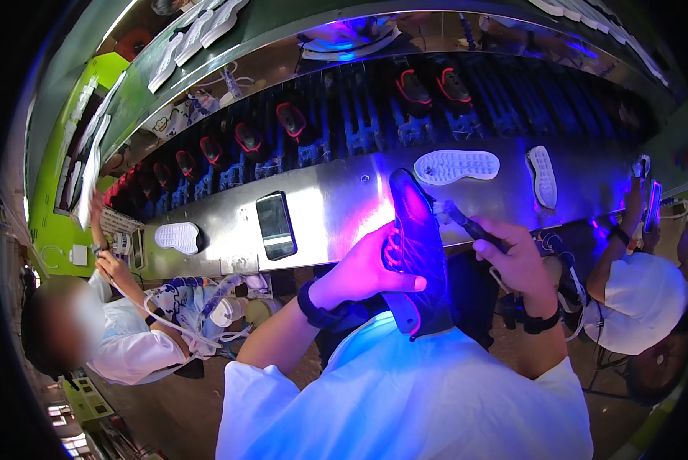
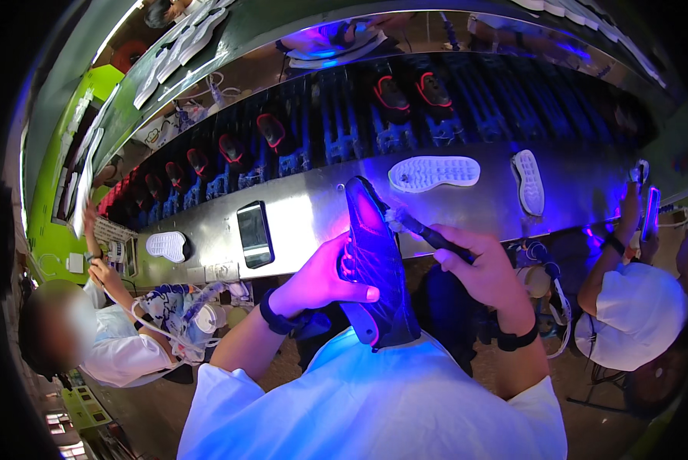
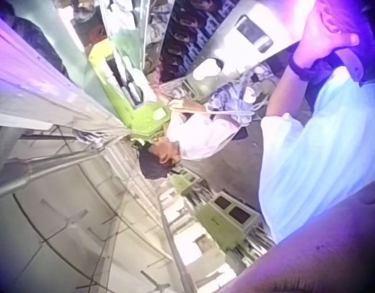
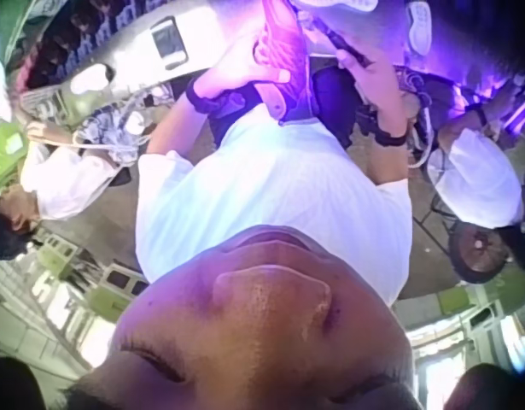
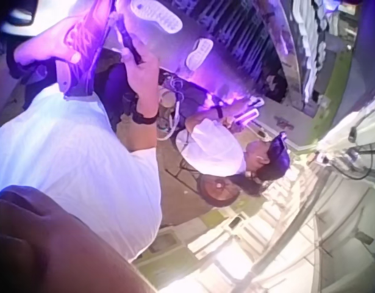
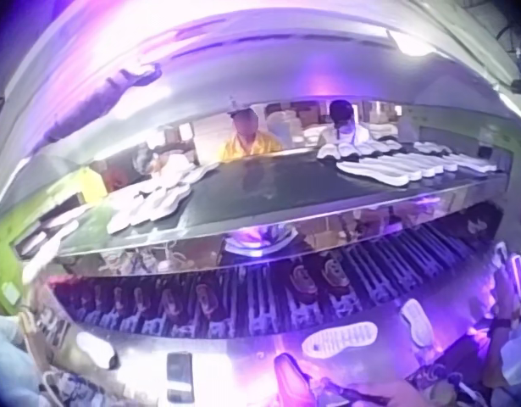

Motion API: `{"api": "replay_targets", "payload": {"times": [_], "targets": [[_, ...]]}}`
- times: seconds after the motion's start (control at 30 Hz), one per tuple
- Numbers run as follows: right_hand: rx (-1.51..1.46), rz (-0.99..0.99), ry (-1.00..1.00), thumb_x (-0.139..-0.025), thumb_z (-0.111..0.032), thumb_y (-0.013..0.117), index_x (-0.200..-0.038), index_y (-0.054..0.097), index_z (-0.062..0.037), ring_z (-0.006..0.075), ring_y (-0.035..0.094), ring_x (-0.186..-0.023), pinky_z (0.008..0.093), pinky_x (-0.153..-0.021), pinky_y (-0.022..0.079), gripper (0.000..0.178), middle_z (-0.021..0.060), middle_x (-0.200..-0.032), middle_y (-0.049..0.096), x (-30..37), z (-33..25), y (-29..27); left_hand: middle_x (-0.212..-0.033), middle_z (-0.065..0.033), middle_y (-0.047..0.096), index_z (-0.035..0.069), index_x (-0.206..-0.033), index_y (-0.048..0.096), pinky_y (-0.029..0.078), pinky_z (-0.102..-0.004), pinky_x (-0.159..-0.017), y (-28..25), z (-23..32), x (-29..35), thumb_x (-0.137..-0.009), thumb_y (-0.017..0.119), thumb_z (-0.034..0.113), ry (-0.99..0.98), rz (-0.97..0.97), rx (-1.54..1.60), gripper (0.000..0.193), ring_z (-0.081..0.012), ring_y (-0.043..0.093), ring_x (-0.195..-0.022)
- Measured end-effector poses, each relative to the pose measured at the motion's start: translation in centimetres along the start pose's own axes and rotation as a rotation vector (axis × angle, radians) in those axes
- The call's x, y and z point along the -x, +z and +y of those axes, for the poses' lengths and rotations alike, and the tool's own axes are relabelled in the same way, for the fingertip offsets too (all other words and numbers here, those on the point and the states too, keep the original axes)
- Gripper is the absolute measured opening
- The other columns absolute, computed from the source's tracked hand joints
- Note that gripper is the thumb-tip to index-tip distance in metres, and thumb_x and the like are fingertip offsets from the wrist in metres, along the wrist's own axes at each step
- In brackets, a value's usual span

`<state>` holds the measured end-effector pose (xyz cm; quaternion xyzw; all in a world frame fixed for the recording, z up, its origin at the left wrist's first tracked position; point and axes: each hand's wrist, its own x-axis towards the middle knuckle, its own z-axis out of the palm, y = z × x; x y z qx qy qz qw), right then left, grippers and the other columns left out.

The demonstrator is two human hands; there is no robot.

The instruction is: Brushing adhesive or primer onto the edges of shoe uppers on an assembly line.

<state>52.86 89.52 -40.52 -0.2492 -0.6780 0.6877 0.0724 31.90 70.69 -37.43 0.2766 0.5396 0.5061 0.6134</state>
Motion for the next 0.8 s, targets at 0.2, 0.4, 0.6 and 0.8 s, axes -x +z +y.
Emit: {"api": "replay_targets", "payload": {"times": [0.2, 0.4, 0.6, 0.8], "targets": [[-0.079, -0.007, 0.062, -0.092, -0.003, 0.066, -0.132, 0.062, -0.0012, 0.0093, 0.058, -0.072, 0.0241, -0.069, 0.048, 0.040, 0.0022, -0.088, 0.064, -0.2, 1.7, 2.6, -0.122, -0.0077, 0.064, 0.000, -0.135, 0.047, 0.050, -0.0342, -0.100, -0.9, -1.1, 0.5, -0.078, 0.084, 0.011, -0.071, 0.025, 0.202, 0.069, -0.0157, 0.063, -0.111], [0.097, -0.078, 0.079, -0.090, -0.004, 0.067, -0.133, 0.062, -0.0035, 0.0107, 0.057, -0.071, 0.0263, -0.070, 0.049, 0.044, 0.0030, -0.087, 0.065, 0.9, 1.8, 2.6, -0.119, -0.0054, 0.066, 0.001, -0.135, 0.049, 0.051, -0.0295, -0.094, -2.6, -2.6, 1.1, -0.083, 0.078, 0.009, -0.007, 0.041, 0.292, 0.061, -0.0143, 0.063, -0.108], [0.060, -0.046, 0.078, -0.092, -0.005, 0.066, -0.134, 0.061, -0.0035, 0.0105, 0.056, -0.072, 0.0272, -0.069, 0.049, 0.042, 0.0016, -0.089, 0.063, -1.0, 1.7, 3.7, -0.120, -0.0069, 0.065, 0.000, -0.136, 0.049, 0.050, -0.0314, -0.098, -3.4, -3.2, 1.3, -0.084, 0.076, 0.008, -0.035, 0.026, 0.274, 0.059, -0.0159, 0.063, -0.110], [0.057, -0.171, -0.094, -0.094, -0.011, 0.067, -0.135, 0.062, -0.0059, 0.0169, 0.061, -0.098, 0.0316, -0.086, 0.050, 0.042, 0.0092, -0.110, 0.066, -1.2, 3.9, 3.2, -0.118, -0.0043, 0.064, 0.002, -0.132, 0.054, 0.049, -0.0299, -0.098, -4.6, -2.3, 1.5, -0.088, 0.075, 0.013, -0.012, 0.125, 0.225, 0.051, -0.0138, 0.062, -0.107]]}}
